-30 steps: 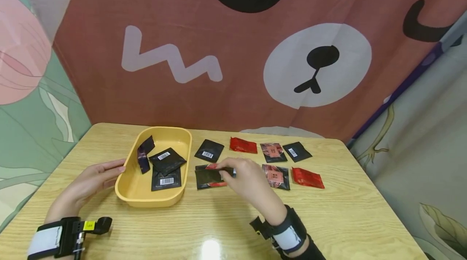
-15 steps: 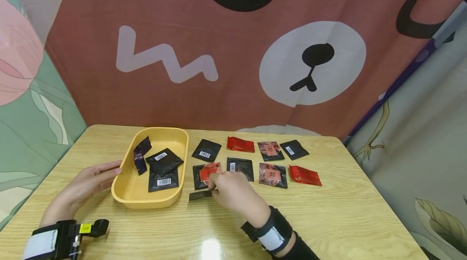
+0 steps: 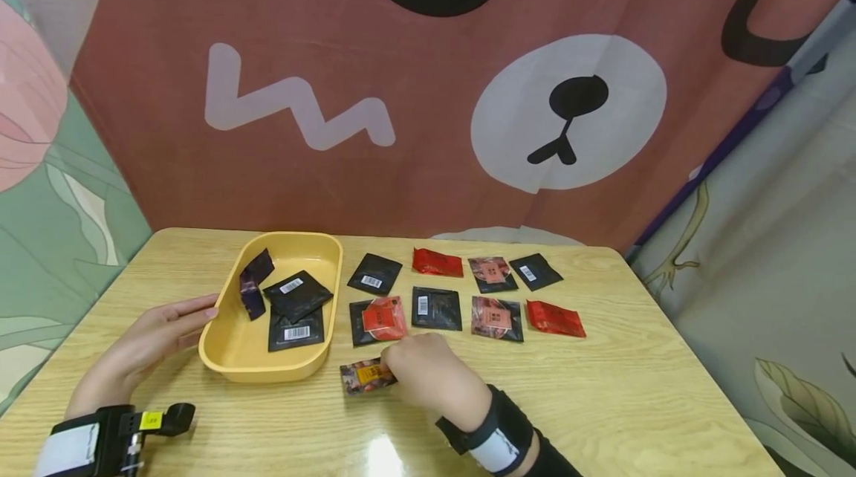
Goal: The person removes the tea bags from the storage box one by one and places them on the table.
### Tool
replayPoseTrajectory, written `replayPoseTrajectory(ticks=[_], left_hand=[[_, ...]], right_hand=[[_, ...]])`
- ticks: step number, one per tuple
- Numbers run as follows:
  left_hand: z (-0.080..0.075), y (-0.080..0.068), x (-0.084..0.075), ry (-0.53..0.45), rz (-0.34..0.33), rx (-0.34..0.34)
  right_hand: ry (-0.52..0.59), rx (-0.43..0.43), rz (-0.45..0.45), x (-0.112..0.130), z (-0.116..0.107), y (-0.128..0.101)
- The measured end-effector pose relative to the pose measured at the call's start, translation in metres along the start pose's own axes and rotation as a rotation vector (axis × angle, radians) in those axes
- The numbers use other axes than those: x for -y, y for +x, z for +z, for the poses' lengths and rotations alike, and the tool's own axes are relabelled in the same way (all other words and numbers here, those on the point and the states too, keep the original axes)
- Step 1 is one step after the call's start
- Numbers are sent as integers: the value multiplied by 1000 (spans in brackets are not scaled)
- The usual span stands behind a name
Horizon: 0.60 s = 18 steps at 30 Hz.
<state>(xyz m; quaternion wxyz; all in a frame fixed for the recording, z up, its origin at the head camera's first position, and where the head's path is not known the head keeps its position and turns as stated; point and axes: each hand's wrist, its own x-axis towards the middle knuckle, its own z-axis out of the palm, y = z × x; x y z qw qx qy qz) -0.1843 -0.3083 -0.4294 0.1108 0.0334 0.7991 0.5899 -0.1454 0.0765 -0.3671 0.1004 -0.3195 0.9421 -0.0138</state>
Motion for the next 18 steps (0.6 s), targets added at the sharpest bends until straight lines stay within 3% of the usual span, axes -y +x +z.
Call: replayPoseTrajectory(ticks=[18], left_hand=[[1, -1, -2, 39, -17, 5]], right_hand=[[-62, 71, 85, 7, 11, 8]])
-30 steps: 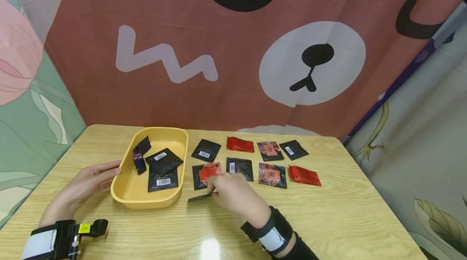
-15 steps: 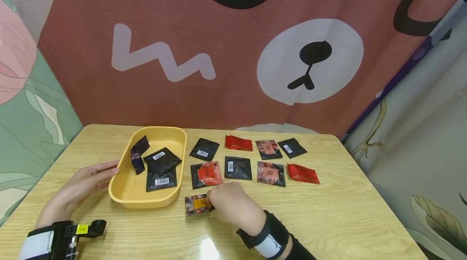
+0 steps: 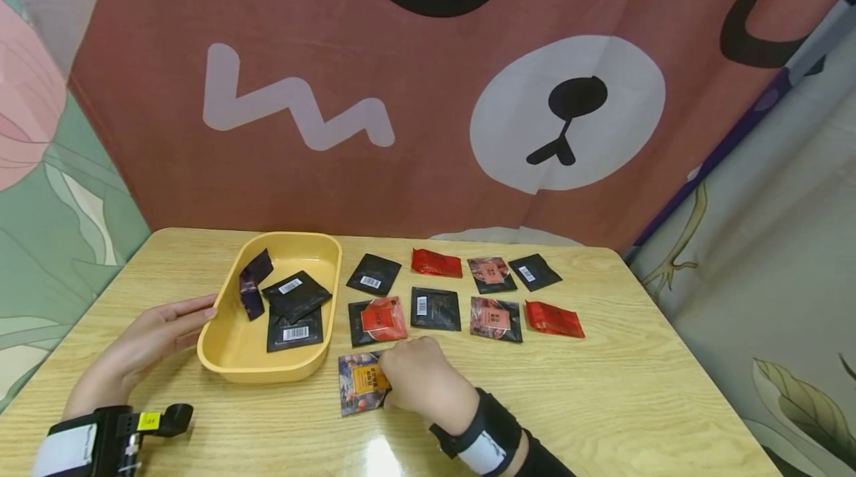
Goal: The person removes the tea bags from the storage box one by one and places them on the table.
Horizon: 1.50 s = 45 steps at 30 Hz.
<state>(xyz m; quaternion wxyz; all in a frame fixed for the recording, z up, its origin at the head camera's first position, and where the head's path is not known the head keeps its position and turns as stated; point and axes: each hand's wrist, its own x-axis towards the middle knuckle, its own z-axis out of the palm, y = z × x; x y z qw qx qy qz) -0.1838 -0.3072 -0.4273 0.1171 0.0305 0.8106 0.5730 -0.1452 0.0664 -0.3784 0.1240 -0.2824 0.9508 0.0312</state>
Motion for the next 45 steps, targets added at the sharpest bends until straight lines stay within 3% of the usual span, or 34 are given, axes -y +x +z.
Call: replayPoseTrajectory(ticks=[9, 13, 18, 29, 33, 39, 45], left_hand=[[-1, 0, 2, -54, 10, 20], [-1, 0, 3, -44, 6, 11], [-2, 0, 3, -31, 9, 7], [-1, 1, 3, -56, 21, 2], [-2, 1, 2, -66, 19, -2], [-3, -2, 1, -95, 25, 3], [-3, -3, 1, -114, 31, 13]], right_hand=[[-45, 40, 30, 3, 1, 0], [-23, -4, 20, 4, 1, -1], [2, -123, -12, 3, -1, 1], [40, -493, -150, -2, -7, 13], [39, -562, -201, 1, -11, 27], [22, -537, -244, 11, -25, 48], [-40, -409, -309, 22, -39, 68]])
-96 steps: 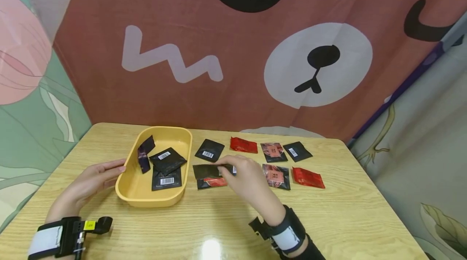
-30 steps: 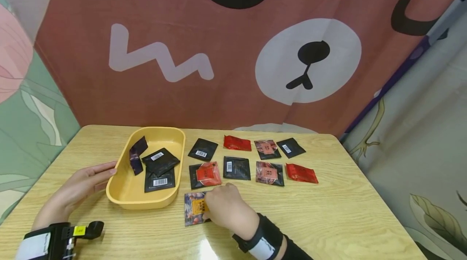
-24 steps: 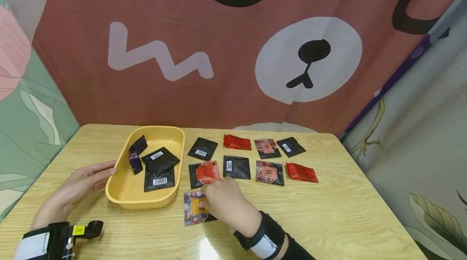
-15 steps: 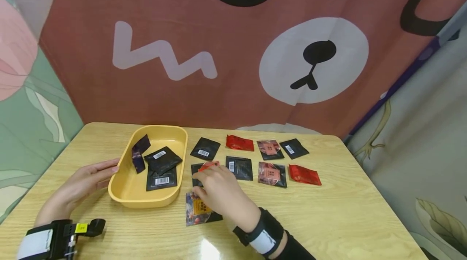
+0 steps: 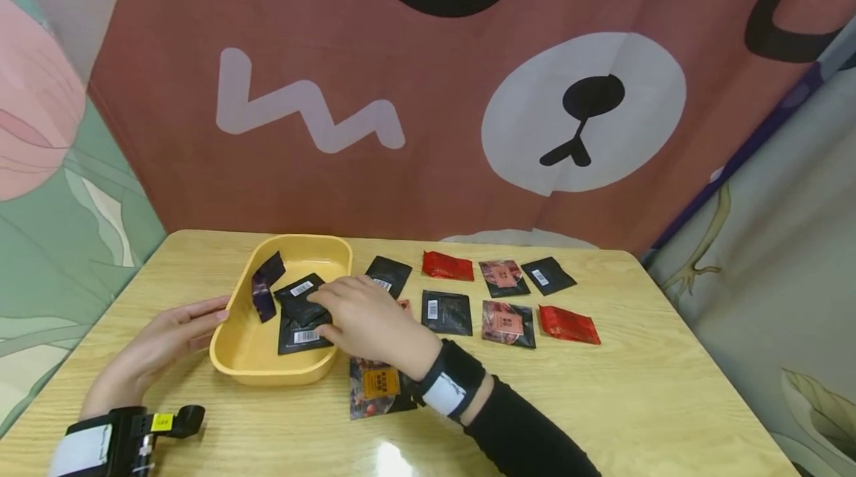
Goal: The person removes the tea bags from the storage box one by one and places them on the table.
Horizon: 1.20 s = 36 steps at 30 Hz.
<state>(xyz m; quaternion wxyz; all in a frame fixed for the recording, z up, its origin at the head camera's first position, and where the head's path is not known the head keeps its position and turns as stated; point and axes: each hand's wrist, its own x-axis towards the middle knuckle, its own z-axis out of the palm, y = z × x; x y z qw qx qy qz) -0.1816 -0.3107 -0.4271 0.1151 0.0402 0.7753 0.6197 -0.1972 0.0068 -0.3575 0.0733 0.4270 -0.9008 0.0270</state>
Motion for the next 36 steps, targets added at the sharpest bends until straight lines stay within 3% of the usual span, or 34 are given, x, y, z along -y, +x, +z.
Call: replayPoseTrajectory(ticks=[5, 12, 20, 29, 36], left_hand=[[3, 1, 1, 4, 1, -10], [2, 2, 1, -3, 11, -24], [2, 0, 0, 11, 2, -19], [4, -1, 0, 24, -11, -33], [4, 0, -1, 6, -3, -33]], right_hand=[[-23, 175, -58, -5, 0, 23], [-51, 375, 25, -11, -2, 65], [-20, 498, 127, 0, 11, 97], [-10, 618, 282, 17, 8, 109], [-145, 682, 371, 28, 22, 120]])
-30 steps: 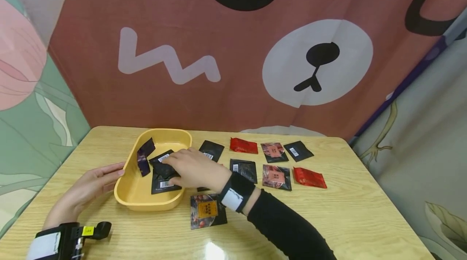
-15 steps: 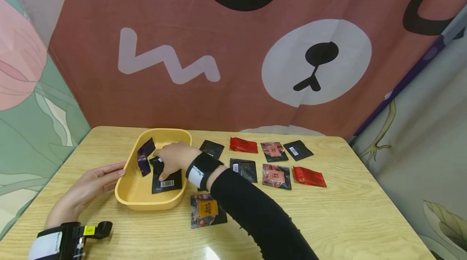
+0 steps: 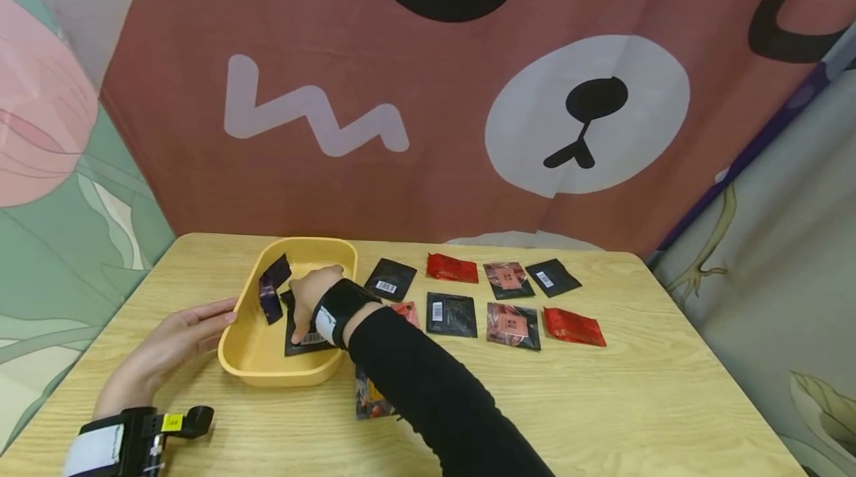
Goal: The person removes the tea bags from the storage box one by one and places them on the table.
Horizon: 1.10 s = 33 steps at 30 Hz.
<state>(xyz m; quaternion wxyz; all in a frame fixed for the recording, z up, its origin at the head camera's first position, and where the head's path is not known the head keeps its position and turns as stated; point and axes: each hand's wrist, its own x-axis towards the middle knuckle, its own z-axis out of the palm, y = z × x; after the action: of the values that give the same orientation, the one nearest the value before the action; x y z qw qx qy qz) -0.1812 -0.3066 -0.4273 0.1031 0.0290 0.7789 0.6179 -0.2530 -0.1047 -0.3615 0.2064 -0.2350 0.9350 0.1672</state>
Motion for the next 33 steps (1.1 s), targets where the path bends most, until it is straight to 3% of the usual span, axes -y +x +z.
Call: replayPoseTrajectory(ticks=[5, 8, 14, 20, 26, 33], left_hand=[[1, 0, 1, -10, -7, 4], [3, 0, 1, -4, -14, 5], [3, 2, 1, 9, -9, 8], [1, 1, 2, 21, -8, 3], [0, 0, 1, 28, -12, 9], [-1, 0, 2, 17, -1, 12]], right_hand=[[-89, 52, 45, 12, 4, 9], [-122, 30, 25, 12, 4, 8], [-10, -95, -21, 4, 4, -7], [98, -129, -64, 0, 1, -8], [52, -214, 3, 9, -4, -2], [73, -235, 33, 15, -20, -8]])
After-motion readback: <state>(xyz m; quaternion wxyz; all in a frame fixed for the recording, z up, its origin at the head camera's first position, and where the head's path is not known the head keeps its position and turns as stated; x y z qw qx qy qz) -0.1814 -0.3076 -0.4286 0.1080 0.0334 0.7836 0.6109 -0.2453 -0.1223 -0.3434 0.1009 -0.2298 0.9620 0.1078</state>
